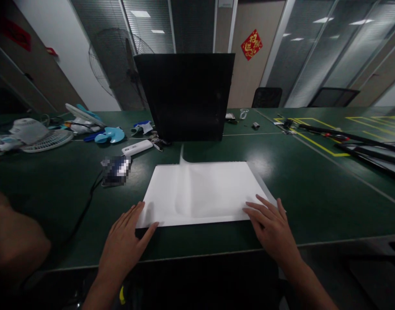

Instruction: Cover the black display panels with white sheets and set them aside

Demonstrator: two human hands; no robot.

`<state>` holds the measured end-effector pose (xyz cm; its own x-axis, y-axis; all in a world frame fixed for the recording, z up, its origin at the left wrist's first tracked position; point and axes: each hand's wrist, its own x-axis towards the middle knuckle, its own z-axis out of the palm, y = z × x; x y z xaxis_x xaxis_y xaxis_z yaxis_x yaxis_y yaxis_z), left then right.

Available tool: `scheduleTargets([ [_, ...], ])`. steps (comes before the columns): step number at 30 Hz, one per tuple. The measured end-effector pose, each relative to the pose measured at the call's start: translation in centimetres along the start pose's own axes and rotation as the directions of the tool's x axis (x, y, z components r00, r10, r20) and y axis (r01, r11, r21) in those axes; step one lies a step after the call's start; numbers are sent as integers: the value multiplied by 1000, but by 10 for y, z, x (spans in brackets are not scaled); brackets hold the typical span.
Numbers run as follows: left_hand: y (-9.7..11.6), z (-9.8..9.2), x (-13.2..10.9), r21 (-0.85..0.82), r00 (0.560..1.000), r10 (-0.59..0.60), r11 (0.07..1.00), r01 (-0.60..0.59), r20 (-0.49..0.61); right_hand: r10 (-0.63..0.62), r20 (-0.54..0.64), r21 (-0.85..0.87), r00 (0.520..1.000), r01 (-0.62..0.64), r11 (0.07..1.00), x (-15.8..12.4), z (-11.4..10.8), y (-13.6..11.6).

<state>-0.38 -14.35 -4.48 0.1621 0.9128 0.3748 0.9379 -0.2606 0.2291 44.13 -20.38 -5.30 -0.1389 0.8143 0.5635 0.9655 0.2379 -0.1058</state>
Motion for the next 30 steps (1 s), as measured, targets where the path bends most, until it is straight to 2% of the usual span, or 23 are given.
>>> scheduleTargets([
  [10,-6,5,0,-25,1000,11,1000,-12,-12,-56,-5,99,998,56,994,-1,2,3],
  [18,-6,2,-1,-24,997,69,997,-70,-18,10,-47,156,999,-3,988,-2,6,2],
  [30,-6,1,-1,-28,995,96,995,-97,-22,-26,5,275,1000,24,961,-2,4,-1],
])
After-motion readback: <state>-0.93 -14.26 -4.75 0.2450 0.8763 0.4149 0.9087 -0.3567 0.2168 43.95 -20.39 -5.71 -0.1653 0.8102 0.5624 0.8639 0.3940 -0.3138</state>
